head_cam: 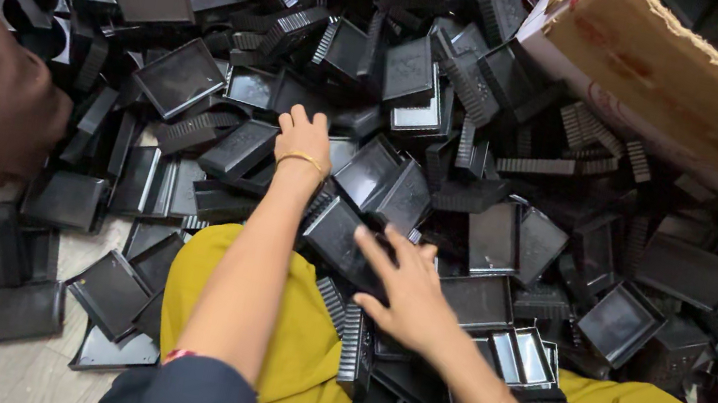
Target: The person sits on the floor and repeatedly picks up small black plastic parts from a large pile, inspects them by turning them over, and places them back into the pile. The hands move quickly through the pile, handling one or two items at a time.
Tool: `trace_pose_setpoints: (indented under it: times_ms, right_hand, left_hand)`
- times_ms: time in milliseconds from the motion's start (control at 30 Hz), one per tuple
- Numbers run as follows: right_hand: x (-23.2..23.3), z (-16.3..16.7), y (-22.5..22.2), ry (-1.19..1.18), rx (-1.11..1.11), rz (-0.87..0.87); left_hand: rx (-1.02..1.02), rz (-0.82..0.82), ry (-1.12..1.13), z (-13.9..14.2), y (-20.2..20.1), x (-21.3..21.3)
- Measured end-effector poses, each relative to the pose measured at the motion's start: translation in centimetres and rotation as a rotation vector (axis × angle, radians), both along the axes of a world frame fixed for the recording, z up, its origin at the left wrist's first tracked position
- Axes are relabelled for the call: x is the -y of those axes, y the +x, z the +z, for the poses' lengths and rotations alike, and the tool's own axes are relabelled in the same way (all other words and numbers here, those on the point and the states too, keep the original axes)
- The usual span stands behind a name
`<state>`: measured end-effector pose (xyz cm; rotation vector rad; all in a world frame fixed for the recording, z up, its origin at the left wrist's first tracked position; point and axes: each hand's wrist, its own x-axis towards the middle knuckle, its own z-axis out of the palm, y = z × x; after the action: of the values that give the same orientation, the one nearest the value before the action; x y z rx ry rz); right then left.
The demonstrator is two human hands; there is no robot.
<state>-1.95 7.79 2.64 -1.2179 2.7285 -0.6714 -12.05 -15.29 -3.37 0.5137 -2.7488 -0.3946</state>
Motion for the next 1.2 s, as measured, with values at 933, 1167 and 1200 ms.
trace_pose_setpoints:
  times_ms: [933,1167,1200]
  right_hand:
    - [-1.1,4.8,-1.5,-0.521,0.505,-0.409]
    - [-1.1,6.3,-1.0,-0.280,0.394,-0.405]
    - [-1.3,6.0,-1.1,-0.281,0.396,-0.398]
  left_hand:
    - [-0.391,-0.112,2.170,0.3,6.3,-8.7]
    - [-0.374,0.116,2.211,1.6,5.9,-8.8]
    - [-0.368,0.141,2.209,1.7,6.0,-8.9]
